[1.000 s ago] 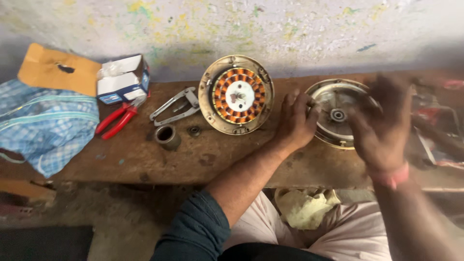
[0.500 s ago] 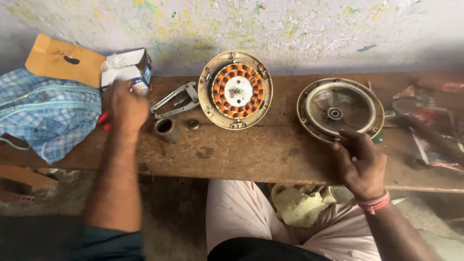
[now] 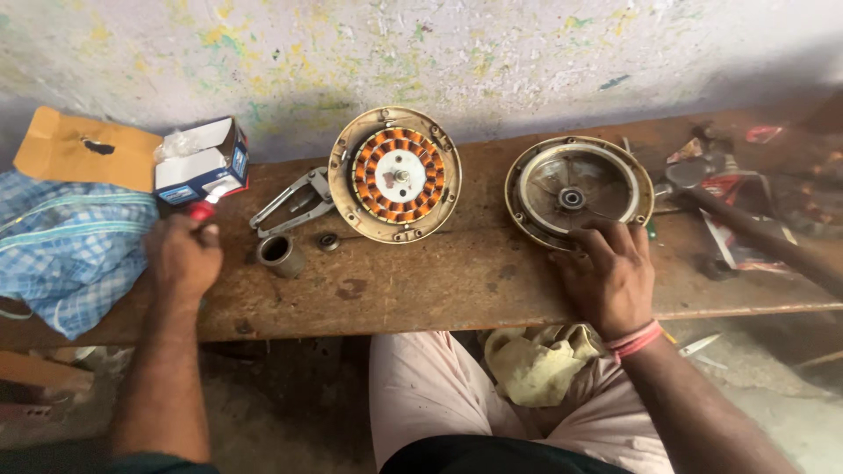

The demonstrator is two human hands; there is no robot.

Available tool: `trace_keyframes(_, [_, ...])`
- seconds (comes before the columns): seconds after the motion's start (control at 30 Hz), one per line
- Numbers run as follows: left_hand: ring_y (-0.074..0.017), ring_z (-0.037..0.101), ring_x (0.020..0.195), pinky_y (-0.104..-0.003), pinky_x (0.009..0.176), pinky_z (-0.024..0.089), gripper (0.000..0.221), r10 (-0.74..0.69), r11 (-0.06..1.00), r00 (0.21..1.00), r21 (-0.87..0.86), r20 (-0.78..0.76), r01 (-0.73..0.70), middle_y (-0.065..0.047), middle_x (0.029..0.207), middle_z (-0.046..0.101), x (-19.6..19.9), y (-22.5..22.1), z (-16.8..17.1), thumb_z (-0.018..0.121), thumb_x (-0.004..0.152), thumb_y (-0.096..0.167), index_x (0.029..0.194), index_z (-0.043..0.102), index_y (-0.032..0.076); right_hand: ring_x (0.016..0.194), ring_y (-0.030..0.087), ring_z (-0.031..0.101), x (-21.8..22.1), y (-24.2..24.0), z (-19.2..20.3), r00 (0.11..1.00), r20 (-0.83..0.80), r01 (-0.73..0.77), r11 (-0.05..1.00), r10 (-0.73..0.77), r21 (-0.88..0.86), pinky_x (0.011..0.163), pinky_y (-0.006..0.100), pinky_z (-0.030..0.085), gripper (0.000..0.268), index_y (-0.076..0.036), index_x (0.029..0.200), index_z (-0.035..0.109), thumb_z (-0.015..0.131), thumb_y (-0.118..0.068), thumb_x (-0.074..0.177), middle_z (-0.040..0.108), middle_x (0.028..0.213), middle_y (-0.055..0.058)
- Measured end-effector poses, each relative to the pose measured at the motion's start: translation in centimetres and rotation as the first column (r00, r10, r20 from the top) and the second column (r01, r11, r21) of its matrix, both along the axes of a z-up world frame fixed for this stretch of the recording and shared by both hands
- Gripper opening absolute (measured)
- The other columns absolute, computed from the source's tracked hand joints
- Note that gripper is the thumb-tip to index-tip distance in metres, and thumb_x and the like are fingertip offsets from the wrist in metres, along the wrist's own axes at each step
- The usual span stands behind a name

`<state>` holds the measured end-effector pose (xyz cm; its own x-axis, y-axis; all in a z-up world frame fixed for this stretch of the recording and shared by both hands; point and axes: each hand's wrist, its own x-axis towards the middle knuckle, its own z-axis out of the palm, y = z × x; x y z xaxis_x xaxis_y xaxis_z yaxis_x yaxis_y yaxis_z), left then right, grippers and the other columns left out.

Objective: The person cleans a small metal part with a cloth, then uses pliers to adjust a component on the motor stator. They wipe the stator and rotor, then place the rotor into the stator housing.

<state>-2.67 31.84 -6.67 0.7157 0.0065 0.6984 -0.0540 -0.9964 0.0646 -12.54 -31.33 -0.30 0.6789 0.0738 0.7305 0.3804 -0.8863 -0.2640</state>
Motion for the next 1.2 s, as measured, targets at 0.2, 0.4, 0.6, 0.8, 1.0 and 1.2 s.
trace_keyframes(0.2, [-0.0268,0.060,0.092,-0.040,0.087,0.050,0.010,-0.070,0.953,0.980,-0.278,0.187,0.121,-0.013,0.100,0.063,-3.4,0.6,5.3,0.070,0.101,0.003,0.103,0.062,-0.001,0.101,0.038,0.058,0.6,0.3,-0.5,0.996,-0.042,0.083,0.994,-0.080,0.070,0.085,0.046,0.049,0.024,-0.011,0.098,0.070,0.085,-0.017,0.080,0.064,0.104,0.011])
trace_keyframes(0.4, [-0.0128,0.056,0.089,-0.026,0.086,0.046,0.016,-0.405,0.449,0.810,-0.679,0.425,0.581,-0.007,0.104,0.065,-8.3,-8.6,13.0,0.074,0.111,0.010,0.110,0.062,-0.001,0.104,0.038,0.057,2.0,-0.1,-0.2,0.988,-0.079,0.135,0.989,-0.129,0.068,0.088,0.048,0.049,0.029,-0.011,0.102,0.069,0.084,-0.015,0.076,0.063,0.107,0.012])
trace_keyframes(0.6, [-0.0081,0.056,0.085,-0.024,0.076,0.045,0.028,-0.691,-0.099,0.594,-0.868,0.412,0.487,-0.005,0.106,0.072,-10.2,-23.5,13.5,0.072,0.099,0.025,0.116,0.069,0.004,0.110,0.031,0.060,0.8,0.0,0.3,0.986,0.161,-0.054,0.992,0.035,0.114,0.096,0.047,0.047,0.030,-0.005,0.116,0.065,0.080,-0.014,0.092,0.067,0.122,0.012])
trace_keyframes(0.8, [-0.0066,0.049,0.093,-0.024,0.087,0.042,0.014,-0.911,-0.261,0.185,-0.864,0.368,0.431,0.003,0.102,0.055,-8.8,-36.6,10.4,0.061,0.104,0.014,0.116,0.061,0.008,0.108,0.014,0.063,0.1,1.7,-2.0,0.579,-0.154,-0.372,0.427,0.801,0.824,0.095,0.030,0.051,0.060,-0.003,0.145,0.047,0.071,-0.020,0.093,0.067,0.121,0.006])
trace_keyframes(1.0, [-0.0086,0.056,0.095,-0.027,0.088,0.049,0.013,-0.967,-0.189,0.049,-0.830,0.251,0.524,-0.002,0.105,0.059,-8.0,-41.2,9.6,0.061,0.108,0.010,0.120,0.056,0.006,0.110,0.017,0.063,1.9,0.7,-4.4,0.547,-0.044,-0.196,0.179,0.836,0.964,0.098,0.034,0.052,0.033,0.005,0.131,0.062,0.065,-0.013,0.103,0.069,0.118,0.008])
trace_keyframes(1.2, [-0.0129,0.066,0.112,-0.030,0.095,0.062,0.021,-0.949,-0.044,0.212,-0.763,0.234,0.645,-0.006,0.122,0.061,-5.6,-41.2,7.8,0.062,0.105,0.007,0.124,0.055,0.004,0.115,0.023,0.069,0.9,0.2,-2.7,0.603,0.215,-0.107,-0.189,0.768,0.976,0.100,0.040,0.053,0.040,-0.008,0.135,0.060,0.059,-0.014,0.096,0.071,0.123,0.014])
